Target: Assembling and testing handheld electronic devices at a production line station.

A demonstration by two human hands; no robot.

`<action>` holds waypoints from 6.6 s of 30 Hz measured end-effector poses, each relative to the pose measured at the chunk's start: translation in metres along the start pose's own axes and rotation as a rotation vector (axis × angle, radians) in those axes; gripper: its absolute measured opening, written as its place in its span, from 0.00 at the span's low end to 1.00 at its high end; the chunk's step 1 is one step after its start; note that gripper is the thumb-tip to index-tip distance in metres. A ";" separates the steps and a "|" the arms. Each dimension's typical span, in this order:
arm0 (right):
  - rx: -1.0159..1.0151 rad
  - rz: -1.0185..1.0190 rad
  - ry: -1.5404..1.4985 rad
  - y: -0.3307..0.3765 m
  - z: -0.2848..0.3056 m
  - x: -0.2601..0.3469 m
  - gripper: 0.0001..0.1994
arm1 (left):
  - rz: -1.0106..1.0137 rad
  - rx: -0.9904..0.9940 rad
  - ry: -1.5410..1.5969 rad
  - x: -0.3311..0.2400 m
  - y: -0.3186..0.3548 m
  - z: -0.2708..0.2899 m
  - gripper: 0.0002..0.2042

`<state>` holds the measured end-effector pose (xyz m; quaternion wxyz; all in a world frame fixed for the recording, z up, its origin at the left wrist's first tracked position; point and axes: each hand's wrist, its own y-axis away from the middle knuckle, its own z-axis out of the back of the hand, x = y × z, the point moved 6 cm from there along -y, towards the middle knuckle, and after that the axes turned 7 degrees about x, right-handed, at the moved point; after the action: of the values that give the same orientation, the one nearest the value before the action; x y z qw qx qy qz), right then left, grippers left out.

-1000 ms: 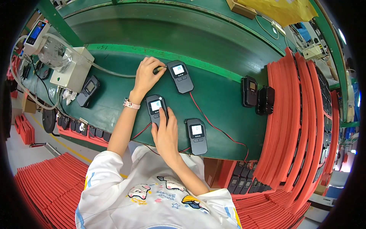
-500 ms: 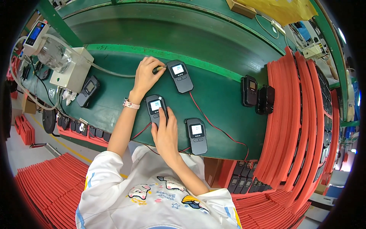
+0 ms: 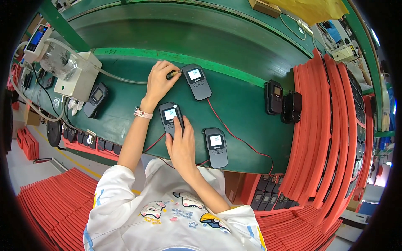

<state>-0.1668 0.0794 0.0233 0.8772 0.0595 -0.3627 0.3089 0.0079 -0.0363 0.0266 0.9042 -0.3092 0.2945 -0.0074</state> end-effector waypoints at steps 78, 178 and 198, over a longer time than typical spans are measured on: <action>-0.042 0.129 -0.099 -0.109 0.060 -0.096 0.44 | 0.061 0.002 0.037 -0.004 -0.003 -0.001 0.06; -0.983 -0.298 0.913 0.140 0.390 -0.024 0.39 | -0.008 0.380 0.129 -0.012 -0.002 0.008 0.07; -0.588 -0.336 0.723 0.122 0.413 -0.055 0.19 | -0.178 0.400 0.129 -0.105 -0.055 -0.036 0.07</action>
<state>-0.5162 0.0138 0.2732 0.9642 -0.2439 -0.0922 0.0484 -0.0882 -0.0803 0.0904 0.9227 -0.1472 0.3157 -0.1651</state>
